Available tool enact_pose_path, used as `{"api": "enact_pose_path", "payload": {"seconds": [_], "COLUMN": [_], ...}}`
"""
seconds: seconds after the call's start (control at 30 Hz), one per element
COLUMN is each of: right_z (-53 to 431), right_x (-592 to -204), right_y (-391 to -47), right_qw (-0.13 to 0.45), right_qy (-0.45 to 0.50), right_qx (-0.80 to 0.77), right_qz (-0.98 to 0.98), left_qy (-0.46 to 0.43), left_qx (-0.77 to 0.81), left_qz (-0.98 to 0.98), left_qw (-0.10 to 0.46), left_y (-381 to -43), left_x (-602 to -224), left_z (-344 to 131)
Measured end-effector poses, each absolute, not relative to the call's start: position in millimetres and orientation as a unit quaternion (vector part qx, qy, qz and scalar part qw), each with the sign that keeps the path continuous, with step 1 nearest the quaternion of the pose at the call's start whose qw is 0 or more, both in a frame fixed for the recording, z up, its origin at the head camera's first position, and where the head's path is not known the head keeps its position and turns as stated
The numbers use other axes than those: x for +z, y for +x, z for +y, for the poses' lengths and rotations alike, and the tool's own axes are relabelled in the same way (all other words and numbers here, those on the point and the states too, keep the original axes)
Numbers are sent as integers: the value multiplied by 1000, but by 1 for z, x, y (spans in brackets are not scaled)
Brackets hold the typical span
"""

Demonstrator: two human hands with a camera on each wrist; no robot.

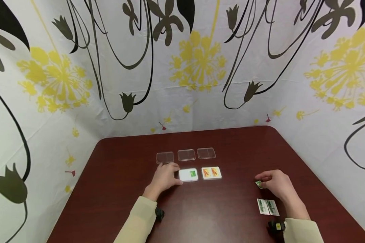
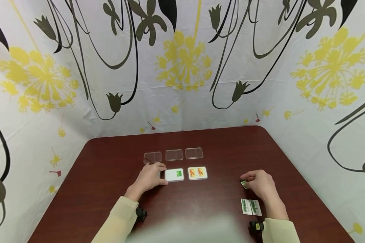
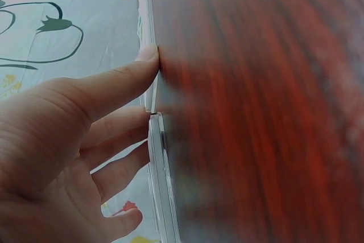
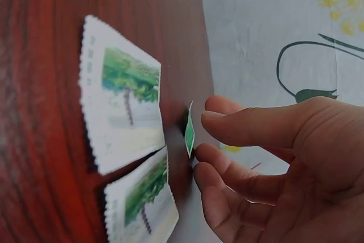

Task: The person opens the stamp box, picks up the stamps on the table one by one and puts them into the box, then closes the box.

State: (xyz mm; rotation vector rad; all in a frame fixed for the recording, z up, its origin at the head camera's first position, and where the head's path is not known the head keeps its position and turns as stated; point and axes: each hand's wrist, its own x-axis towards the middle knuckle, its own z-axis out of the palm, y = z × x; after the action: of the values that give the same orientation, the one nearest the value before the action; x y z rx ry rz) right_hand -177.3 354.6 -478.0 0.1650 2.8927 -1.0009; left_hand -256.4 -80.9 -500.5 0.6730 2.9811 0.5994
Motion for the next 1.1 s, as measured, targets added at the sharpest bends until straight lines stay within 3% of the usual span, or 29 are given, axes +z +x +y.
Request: {"api": "enact_pose_path", "payload": {"seconds": [1.1], "right_z": [347], "right_x": [-488], "right_y": [-173], "right_qw": [8], "right_qy": [61], "right_qx": [-304], "right_qz": [951], "left_qy": [218], "left_qx": [194], "left_qz": [956], "left_qw": [14], "left_y": [-257], "left_x": [-504], "left_z": [-81]}}
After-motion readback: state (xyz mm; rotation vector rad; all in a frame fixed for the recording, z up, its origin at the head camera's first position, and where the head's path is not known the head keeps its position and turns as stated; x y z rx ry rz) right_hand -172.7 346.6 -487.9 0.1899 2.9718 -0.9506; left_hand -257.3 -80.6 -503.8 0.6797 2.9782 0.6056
